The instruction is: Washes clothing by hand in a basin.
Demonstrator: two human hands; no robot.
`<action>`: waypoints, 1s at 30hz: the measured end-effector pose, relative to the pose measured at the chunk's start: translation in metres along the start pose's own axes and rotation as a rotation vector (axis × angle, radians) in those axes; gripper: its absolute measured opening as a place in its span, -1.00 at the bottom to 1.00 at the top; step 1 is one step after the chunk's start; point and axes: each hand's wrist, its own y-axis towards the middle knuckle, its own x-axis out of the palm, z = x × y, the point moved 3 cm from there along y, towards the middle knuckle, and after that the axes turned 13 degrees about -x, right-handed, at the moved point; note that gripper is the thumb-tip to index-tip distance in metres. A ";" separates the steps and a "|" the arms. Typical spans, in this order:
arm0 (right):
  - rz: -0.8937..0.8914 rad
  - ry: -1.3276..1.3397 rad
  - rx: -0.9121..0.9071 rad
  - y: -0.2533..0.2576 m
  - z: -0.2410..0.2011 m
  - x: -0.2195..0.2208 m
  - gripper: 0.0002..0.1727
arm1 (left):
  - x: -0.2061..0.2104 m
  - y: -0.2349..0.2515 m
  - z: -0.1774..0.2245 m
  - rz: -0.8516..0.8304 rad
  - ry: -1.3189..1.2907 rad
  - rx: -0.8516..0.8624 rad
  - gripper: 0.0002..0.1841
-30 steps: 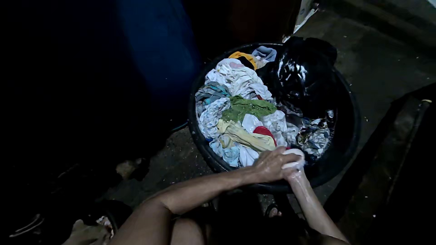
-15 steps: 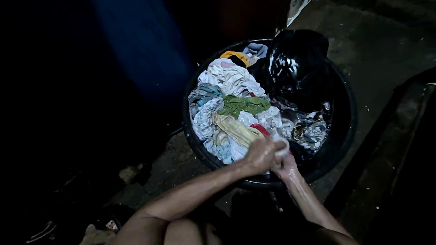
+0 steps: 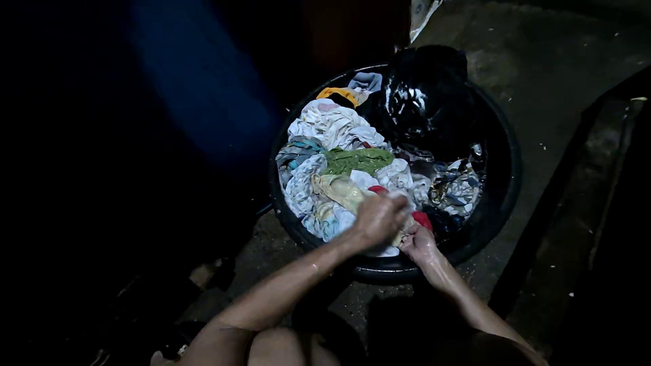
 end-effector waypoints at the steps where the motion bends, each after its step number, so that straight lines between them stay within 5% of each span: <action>1: 0.017 0.043 -0.022 0.000 0.000 -0.002 -0.79 | 0.014 -0.003 0.010 -0.125 -0.015 0.031 -0.65; 3: 0.006 0.117 -0.051 0.000 -0.001 -0.004 -0.70 | 0.030 0.007 -0.009 -0.230 -0.010 -0.010 -0.60; 7: 0.033 0.099 -0.109 0.001 -0.004 -0.004 -0.63 | 0.003 0.054 -0.115 0.041 0.207 -0.244 -0.66; 9: 0.028 0.072 -0.134 0.000 -0.005 -0.001 -0.65 | -0.013 0.063 -0.134 0.111 0.254 -0.358 -0.65; 13: 0.013 0.049 -0.094 0.001 -0.004 0.000 -0.69 | -0.016 0.031 -0.066 0.207 0.198 -0.226 -0.73; 17: 0.113 0.041 -0.047 0.000 -0.004 0.001 -0.74 | 0.024 -0.003 0.018 -0.098 0.123 0.066 -0.67; 20: 0.064 0.152 -0.067 -0.001 -0.005 -0.002 -0.67 | 0.031 0.016 -0.024 -0.133 0.179 -0.038 -0.62; 25: 0.056 0.109 -0.141 -0.001 -0.008 -0.004 -0.62 | -0.012 0.059 -0.129 0.116 0.366 -0.346 -0.65; 28: 0.027 0.085 -0.130 -0.002 -0.005 -0.002 -0.67 | -0.012 0.047 -0.108 0.175 0.348 -0.298 -0.74; 30: -0.002 0.053 -0.127 0.001 -0.005 0.000 -0.68 | -0.014 0.029 -0.054 0.124 0.264 -0.215 -0.70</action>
